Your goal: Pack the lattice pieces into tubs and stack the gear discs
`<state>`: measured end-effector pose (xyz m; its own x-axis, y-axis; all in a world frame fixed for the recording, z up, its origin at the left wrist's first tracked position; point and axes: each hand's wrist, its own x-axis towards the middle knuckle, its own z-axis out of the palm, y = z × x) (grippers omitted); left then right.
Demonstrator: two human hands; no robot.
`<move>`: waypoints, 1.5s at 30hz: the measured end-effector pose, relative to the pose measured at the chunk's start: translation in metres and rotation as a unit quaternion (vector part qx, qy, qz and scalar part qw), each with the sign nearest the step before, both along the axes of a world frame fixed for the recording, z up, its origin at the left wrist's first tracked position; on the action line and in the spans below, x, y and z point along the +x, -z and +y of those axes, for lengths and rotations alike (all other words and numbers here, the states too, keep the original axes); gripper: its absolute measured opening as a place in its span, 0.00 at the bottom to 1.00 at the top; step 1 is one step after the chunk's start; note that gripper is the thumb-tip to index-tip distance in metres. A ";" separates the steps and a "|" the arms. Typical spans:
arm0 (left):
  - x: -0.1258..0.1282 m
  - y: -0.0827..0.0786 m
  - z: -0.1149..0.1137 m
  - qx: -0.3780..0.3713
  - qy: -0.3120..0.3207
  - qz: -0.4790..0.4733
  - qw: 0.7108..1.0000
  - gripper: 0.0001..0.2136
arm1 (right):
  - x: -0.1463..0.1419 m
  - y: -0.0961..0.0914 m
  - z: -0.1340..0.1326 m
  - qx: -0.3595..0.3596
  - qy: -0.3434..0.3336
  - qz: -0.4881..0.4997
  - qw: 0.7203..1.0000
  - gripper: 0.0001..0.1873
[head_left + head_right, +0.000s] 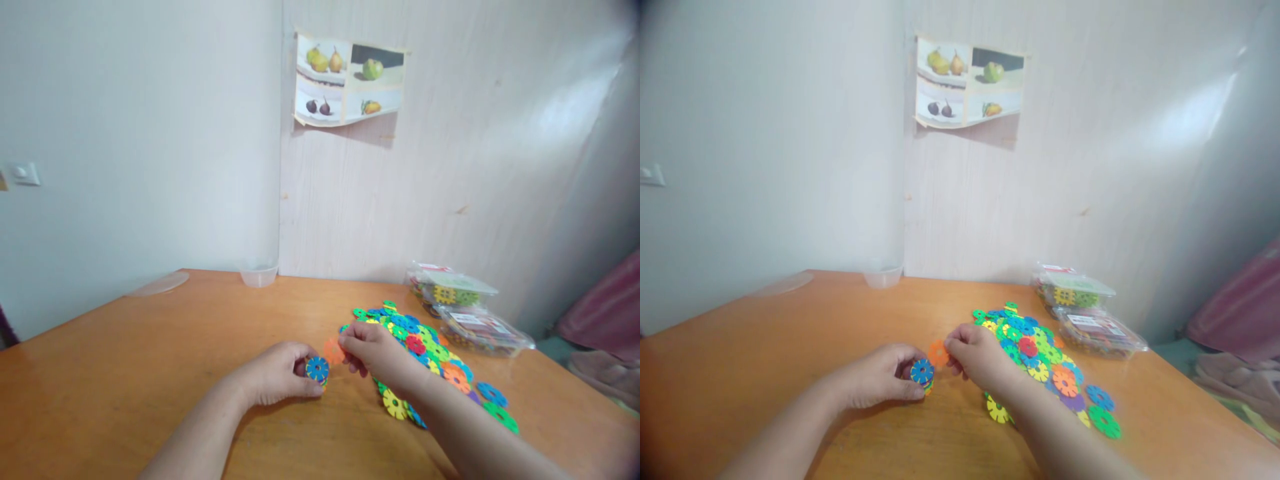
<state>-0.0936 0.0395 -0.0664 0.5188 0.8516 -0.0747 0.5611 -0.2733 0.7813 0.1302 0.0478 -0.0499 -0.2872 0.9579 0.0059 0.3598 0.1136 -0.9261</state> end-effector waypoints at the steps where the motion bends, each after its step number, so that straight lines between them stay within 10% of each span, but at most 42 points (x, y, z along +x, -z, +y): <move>1: 0.000 0.000 0.000 0.000 -0.002 -0.002 1.000 0.18 | -0.005 0.002 -0.001 -0.021 -0.007 0.032 0.999 0.09; 12: 0.001 0.000 0.000 -0.003 -0.002 0.002 1.000 0.17 | -0.015 0.016 -0.005 -0.090 -0.051 0.040 0.994 0.04; 19: 0.000 -0.002 0.001 -0.008 0.014 -0.005 1.000 0.17 | -0.008 0.017 0.002 0.039 -0.020 -0.120 0.992 0.11; 27: -0.001 0.005 0.006 0.004 0.022 -0.008 1.000 0.16 | 0.029 -0.001 0.013 0.251 0.128 -0.484 0.829 0.20; 34: -0.003 0.005 0.006 0.010 0.020 0.004 1.000 0.15 | 0.027 0.009 0.016 0.250 0.111 -0.534 0.800 0.15; 39: -0.002 0.005 0.005 0.013 0.020 -0.008 1.000 0.15 | 0.030 0.006 0.018 0.260 0.110 -0.490 0.825 0.13; 45: 0.002 -0.003 0.000 0.000 0.003 0.002 1.000 0.16 | 0.023 0.010 0.018 0.112 0.064 -0.158 0.979 0.08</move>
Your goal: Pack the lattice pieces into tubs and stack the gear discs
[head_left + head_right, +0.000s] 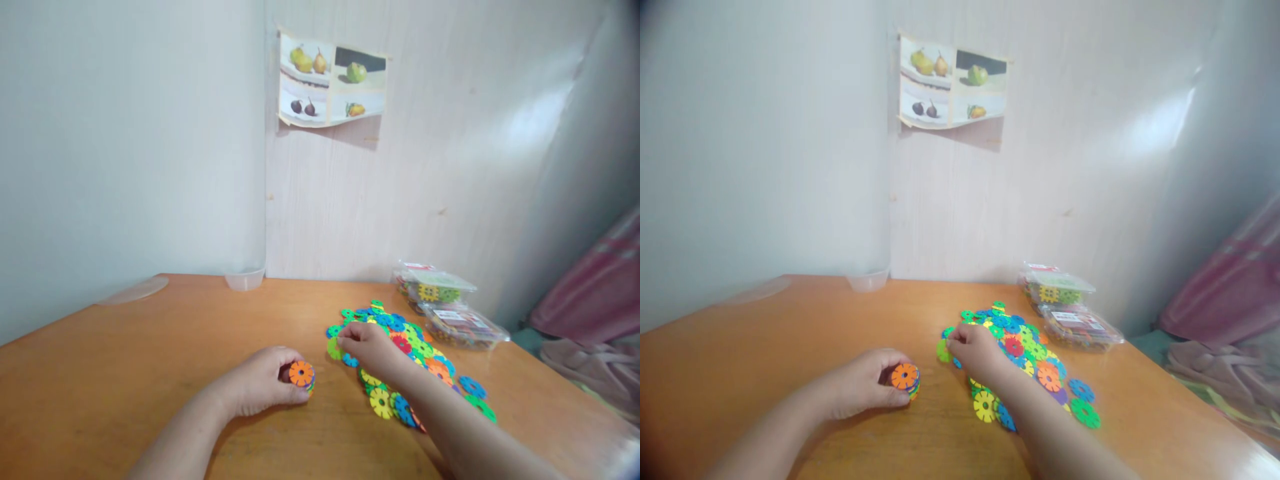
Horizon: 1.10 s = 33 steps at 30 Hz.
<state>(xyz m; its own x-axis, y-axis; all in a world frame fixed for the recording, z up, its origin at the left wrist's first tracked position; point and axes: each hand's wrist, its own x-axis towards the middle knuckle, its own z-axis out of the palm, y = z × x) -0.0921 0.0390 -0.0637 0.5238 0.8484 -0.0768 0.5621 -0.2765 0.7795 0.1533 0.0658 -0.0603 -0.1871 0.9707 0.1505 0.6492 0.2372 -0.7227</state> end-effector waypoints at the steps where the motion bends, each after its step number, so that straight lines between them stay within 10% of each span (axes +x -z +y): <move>1: 0.001 -0.002 -0.001 -0.005 -0.002 -0.001 1.000 0.16 | -0.004 0.001 -0.003 -0.036 -0.017 0.068 0.997 0.07; 8: 0.002 -0.001 -0.003 -0.009 -0.006 -0.013 1.000 0.16 | -0.040 -0.001 -0.030 -0.149 -0.076 0.237 0.957 0.09; 33: -0.004 0.007 0.005 0.020 0.012 -0.014 1.000 0.22 | -0.050 0.003 -0.029 -0.054 -0.002 0.095 0.994 0.07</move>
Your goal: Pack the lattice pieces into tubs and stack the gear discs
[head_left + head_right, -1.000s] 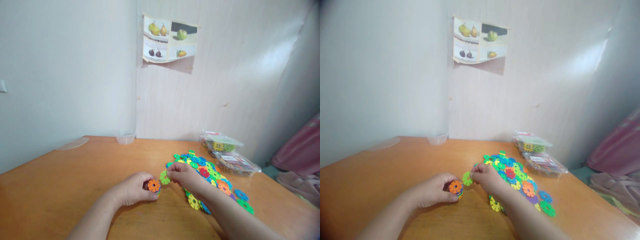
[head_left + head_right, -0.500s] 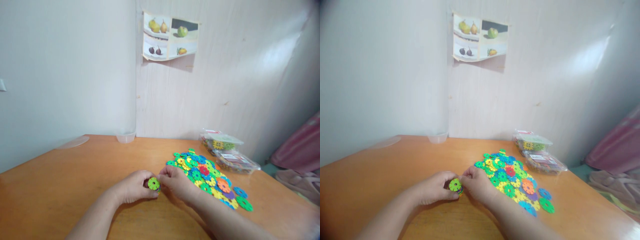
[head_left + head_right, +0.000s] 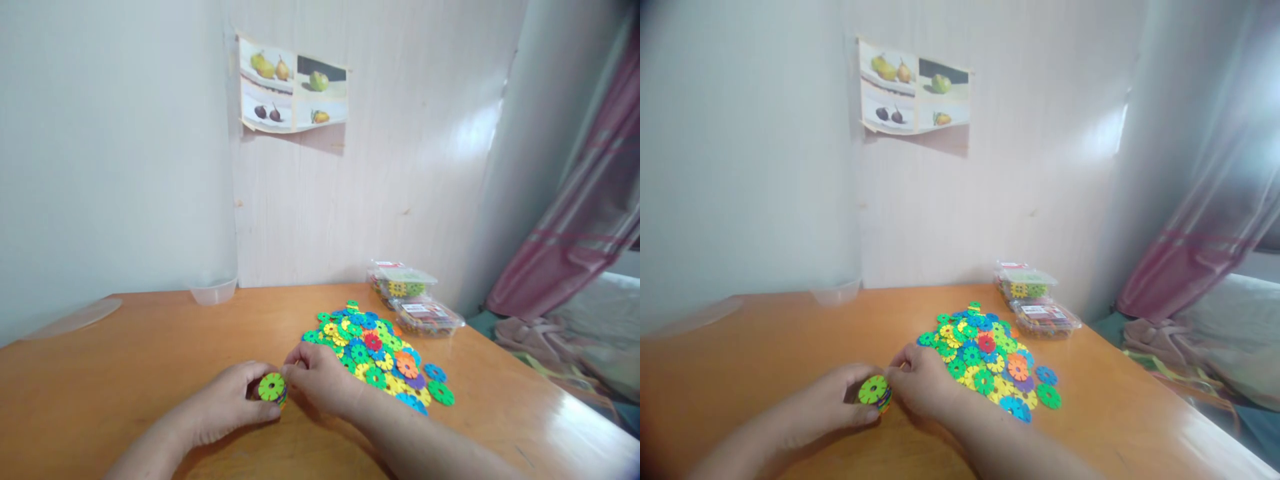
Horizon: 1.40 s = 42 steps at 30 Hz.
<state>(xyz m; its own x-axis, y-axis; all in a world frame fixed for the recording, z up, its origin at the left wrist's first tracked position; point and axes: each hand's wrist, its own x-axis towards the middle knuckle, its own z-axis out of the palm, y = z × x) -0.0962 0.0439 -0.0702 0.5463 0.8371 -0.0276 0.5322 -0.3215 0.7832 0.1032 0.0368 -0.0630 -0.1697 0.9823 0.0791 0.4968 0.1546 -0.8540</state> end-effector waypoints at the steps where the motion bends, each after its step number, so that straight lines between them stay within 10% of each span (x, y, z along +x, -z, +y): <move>1: 0.000 -0.001 -0.001 -0.003 0.001 0.000 1.000 0.23 | 0.001 -0.002 0.000 0.003 0.001 0.003 1.000 0.06; 23: 0.002 -0.014 0.001 0.032 0.019 0.087 0.996 0.25 | 0.067 0.000 -0.005 -0.016 0.041 0.040 0.998 0.08; 31: -0.009 0.008 0.009 -0.051 -0.060 -0.006 0.997 0.40 | 0.074 0.006 -0.005 0.015 0.049 0.048 0.998 0.07; 42: -0.030 -0.015 0.023 0.130 -0.311 -0.089 0.937 0.32 | 0.121 -0.018 0.011 0.085 0.094 0.122 0.984 0.08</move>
<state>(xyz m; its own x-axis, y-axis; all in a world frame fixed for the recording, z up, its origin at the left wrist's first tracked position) -0.1259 0.0665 -0.0557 -0.0738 0.9609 0.2668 0.5478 -0.1845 0.8160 0.2243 0.0481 -0.0451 0.0587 0.9634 0.2614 0.3141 0.2308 -0.9209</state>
